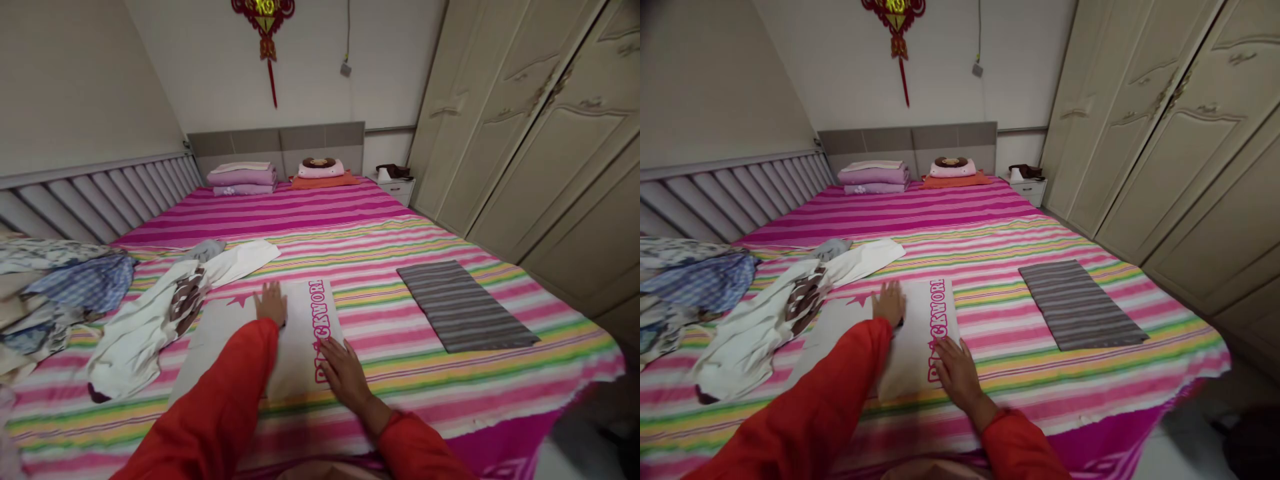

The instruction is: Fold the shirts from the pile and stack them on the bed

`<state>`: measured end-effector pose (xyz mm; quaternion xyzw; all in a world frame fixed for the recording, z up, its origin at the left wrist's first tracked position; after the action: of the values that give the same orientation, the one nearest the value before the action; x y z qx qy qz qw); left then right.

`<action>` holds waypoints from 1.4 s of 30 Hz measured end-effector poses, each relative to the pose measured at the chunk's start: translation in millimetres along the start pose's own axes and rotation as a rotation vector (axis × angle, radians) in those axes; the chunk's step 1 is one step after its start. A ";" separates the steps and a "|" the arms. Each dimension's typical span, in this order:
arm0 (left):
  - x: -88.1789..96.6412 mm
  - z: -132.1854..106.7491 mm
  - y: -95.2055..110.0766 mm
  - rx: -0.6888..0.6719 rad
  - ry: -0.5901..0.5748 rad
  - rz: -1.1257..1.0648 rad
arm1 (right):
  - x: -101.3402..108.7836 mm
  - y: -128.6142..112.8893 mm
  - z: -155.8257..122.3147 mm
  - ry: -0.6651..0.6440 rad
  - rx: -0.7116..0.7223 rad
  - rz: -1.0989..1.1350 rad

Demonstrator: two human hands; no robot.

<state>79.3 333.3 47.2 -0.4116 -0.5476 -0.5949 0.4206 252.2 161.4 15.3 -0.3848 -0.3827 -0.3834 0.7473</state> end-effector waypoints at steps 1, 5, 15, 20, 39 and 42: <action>-3.7 -10.2 19.5 -0.105 0.013 -0.015 | 3.8 1.0 3.5 0.005 -0.056 0.021; -45.8 -58.2 66.8 -0.377 -0.069 -0.039 | 13.5 -4.7 28.0 0.067 -0.177 -0.010; -74.4 -74.1 48.2 -0.288 0.057 -0.039 | -44.5 25.8 106.4 -0.305 -0.135 -0.174; -76.7 -76.1 48.5 -0.291 0.117 -0.048 | -54.9 43.0 137.7 -0.356 -0.138 -0.189; -66.7 -76.2 53.2 -0.264 0.021 -0.130 | -46.7 74.4 107.0 -0.358 -0.458 -0.222; -60.3 -78.8 57.3 -0.253 0.002 -0.156 | -38.9 66.4 70.1 -0.280 -0.449 -0.235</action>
<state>150.1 255.0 2.5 -0.4166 -0.4983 -0.6904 0.3185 274.3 260.3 -8.3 -0.5430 -0.4297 -0.4856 0.5337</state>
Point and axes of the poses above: each hand's wrist, its own z-axis towards the middle knuckle, its own x-axis out of the back of the hand, y = z × x, the point moved 10 cm from there along z, towards the middle knuckle, and after that the axes turned 15 degrees about -z, right-handed, at the moved point
